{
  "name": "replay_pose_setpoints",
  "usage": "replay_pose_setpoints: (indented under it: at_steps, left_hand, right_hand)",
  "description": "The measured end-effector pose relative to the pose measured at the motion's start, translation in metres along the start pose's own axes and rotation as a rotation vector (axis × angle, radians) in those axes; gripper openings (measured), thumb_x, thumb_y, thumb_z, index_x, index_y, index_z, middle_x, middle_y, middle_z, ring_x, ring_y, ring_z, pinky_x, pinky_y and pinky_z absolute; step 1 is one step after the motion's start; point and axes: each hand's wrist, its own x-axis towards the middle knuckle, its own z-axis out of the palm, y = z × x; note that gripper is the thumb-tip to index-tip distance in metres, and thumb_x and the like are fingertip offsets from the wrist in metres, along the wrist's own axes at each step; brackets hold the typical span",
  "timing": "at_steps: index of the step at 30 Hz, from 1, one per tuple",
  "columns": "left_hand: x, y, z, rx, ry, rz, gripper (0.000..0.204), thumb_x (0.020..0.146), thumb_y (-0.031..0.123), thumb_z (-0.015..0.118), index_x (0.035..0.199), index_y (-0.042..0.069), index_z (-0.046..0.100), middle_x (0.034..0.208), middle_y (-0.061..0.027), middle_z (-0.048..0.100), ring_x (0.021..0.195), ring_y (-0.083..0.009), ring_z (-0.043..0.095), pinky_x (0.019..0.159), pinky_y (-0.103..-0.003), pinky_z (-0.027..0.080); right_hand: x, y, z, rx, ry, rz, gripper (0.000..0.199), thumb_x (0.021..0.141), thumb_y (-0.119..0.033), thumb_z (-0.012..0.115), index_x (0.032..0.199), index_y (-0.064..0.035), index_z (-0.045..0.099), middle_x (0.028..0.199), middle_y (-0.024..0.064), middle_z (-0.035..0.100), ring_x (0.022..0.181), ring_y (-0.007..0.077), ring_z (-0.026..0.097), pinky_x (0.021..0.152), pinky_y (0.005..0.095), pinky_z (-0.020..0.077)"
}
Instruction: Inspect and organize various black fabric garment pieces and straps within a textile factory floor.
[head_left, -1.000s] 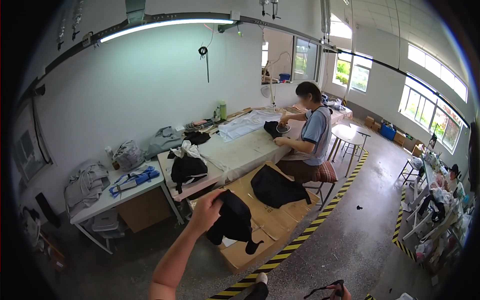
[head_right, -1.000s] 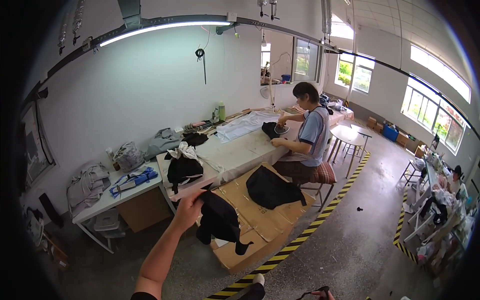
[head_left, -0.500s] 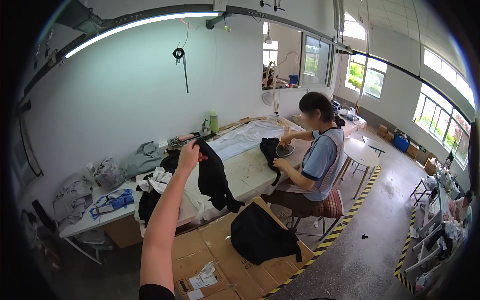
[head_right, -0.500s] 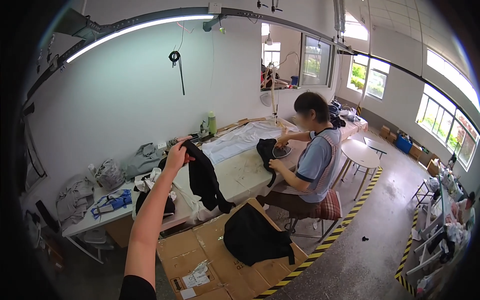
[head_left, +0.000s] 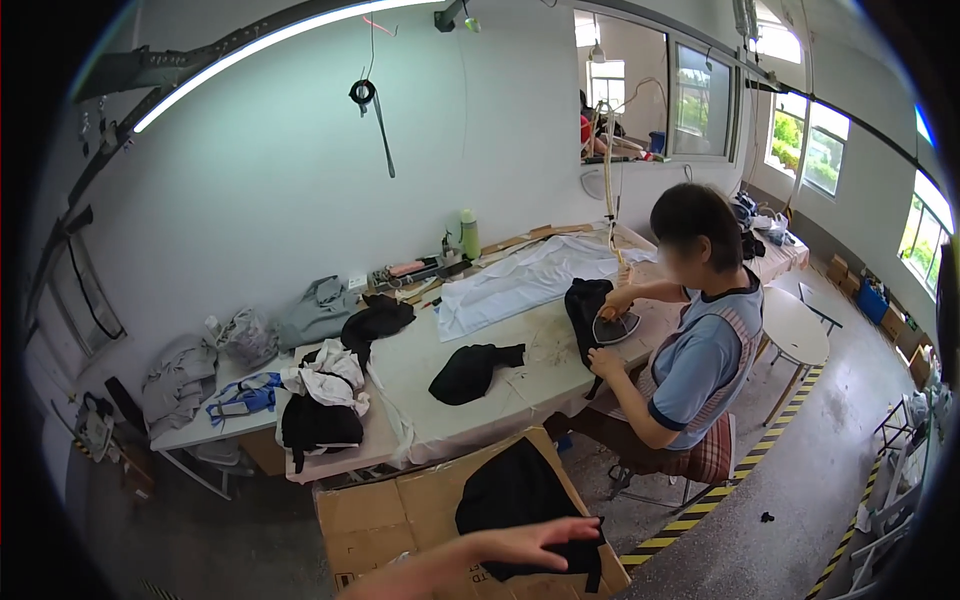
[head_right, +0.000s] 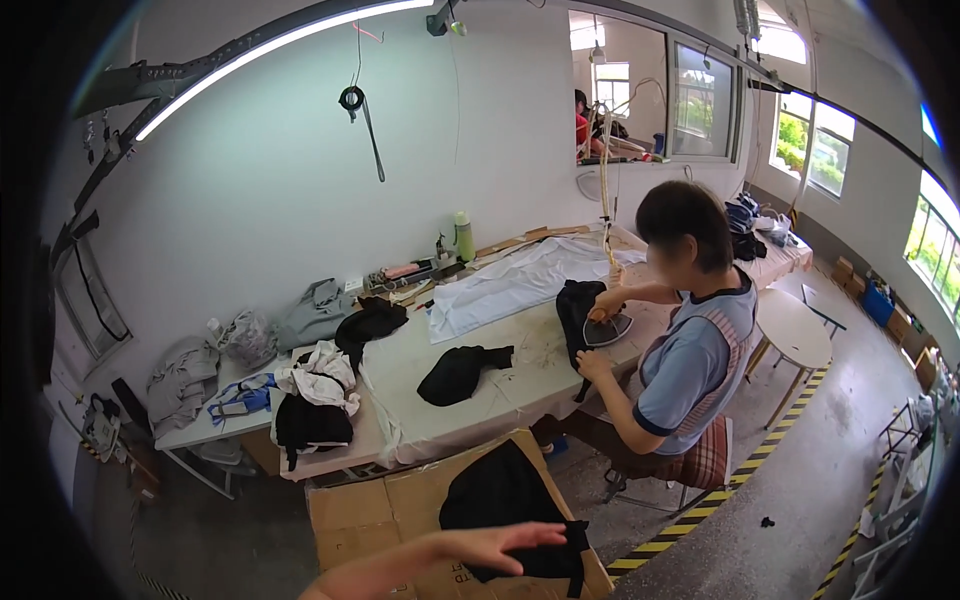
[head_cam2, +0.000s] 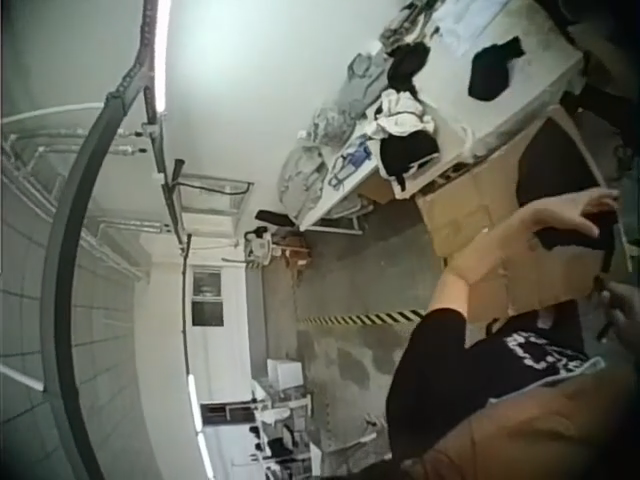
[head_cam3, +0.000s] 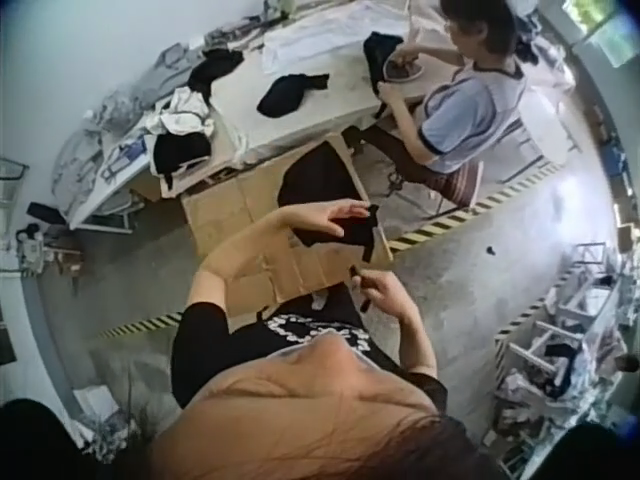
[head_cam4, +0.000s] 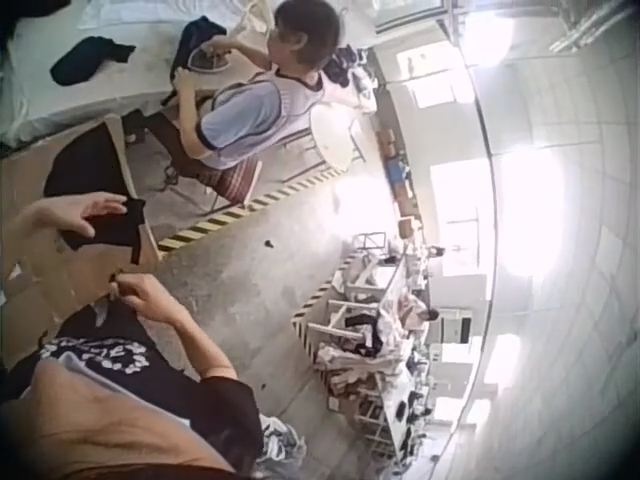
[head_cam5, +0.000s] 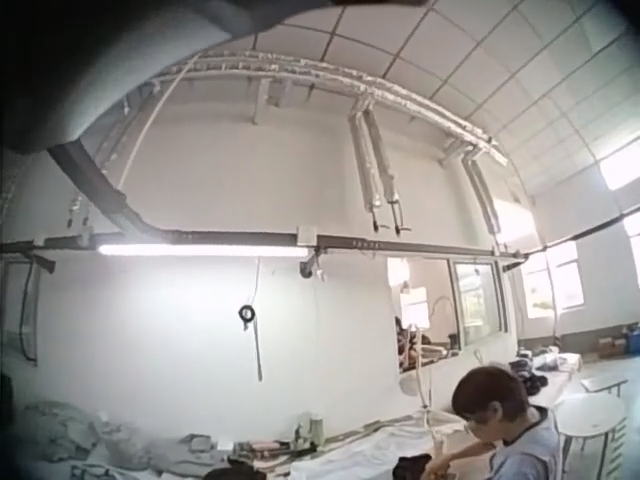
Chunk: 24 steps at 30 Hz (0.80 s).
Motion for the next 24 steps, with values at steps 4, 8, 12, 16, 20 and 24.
replay_pose_setpoints:
  at_steps: [4,8,12,16,20,24]
  left_hand:
    - [0.018,0.017,0.076,-0.143,0.033,-0.026,0.028,0.089,0.019,0.065,0.111,0.003,0.06,0.103,-0.0058,0.061,0.094,-0.0133,0.055,0.081,-0.033,0.046]
    - [-0.003,0.01,0.055,-0.295,0.388,-0.332,0.029,0.095,0.029,0.054,0.1,0.001,0.062,0.091,-0.0055,0.062,0.086,-0.017,0.057,0.08,-0.032,0.047]
    - [-0.044,0.028,-0.018,-0.282,0.827,-0.033,0.023,0.101,0.02,0.04,0.098,0.002,0.055,0.065,0.0023,0.049,0.057,-0.0055,0.039,0.058,-0.018,0.035]
    - [-0.04,0.139,-0.108,-0.13,0.998,0.141,0.023,0.1,0.018,0.036,0.097,0.002,0.053,0.064,0.0018,0.042,0.062,-0.009,0.042,0.069,-0.026,0.041]
    - [-0.052,0.211,-0.204,0.173,1.128,0.196,0.023,0.096,0.019,0.036,0.093,0.004,0.053,0.066,0.0018,0.043,0.064,-0.0104,0.044,0.071,-0.028,0.041]
    - [-0.05,0.235,-0.283,0.268,1.24,0.275,0.026,0.093,0.02,0.039,0.094,0.002,0.058,0.067,-0.0009,0.048,0.065,-0.0121,0.045,0.069,-0.029,0.041]
  right_hand:
    - [0.056,-0.011,-0.046,0.026,0.003,-0.036,0.016,0.092,-0.01,0.046,0.086,0.0003,0.056,0.078,0.0123,0.059,0.073,0.0184,0.06,0.061,0.0274,0.0447]
    - [0.083,-0.011,-0.082,0.558,0.326,0.034,0.023,0.097,-0.018,0.046,0.094,0.0004,0.059,0.077,0.0025,0.057,0.067,0.0084,0.051,0.06,0.0219,0.0407]
    - [0.109,0.023,-0.074,0.355,0.356,-0.201,0.032,0.093,-0.012,0.055,0.124,-0.0036,0.051,0.081,-0.0004,0.053,0.073,0.008,0.051,0.068,0.0221,0.0429]
    - [0.105,0.055,-0.07,0.241,0.275,0.0,0.032,0.093,-0.013,0.057,0.123,-0.0046,0.053,0.088,0.002,0.058,0.077,0.0088,0.054,0.069,0.0228,0.0443]
    - [0.094,0.077,-0.054,0.427,0.218,0.069,0.027,0.094,-0.012,0.055,0.119,-0.0033,0.055,0.09,0.0037,0.06,0.079,0.0098,0.058,0.07,0.024,0.0461]
    - [0.083,0.089,-0.054,0.373,0.233,0.076,0.023,0.095,-0.013,0.054,0.115,-0.0028,0.057,0.09,0.0036,0.062,0.071,0.0091,0.057,0.061,0.0233,0.0463]
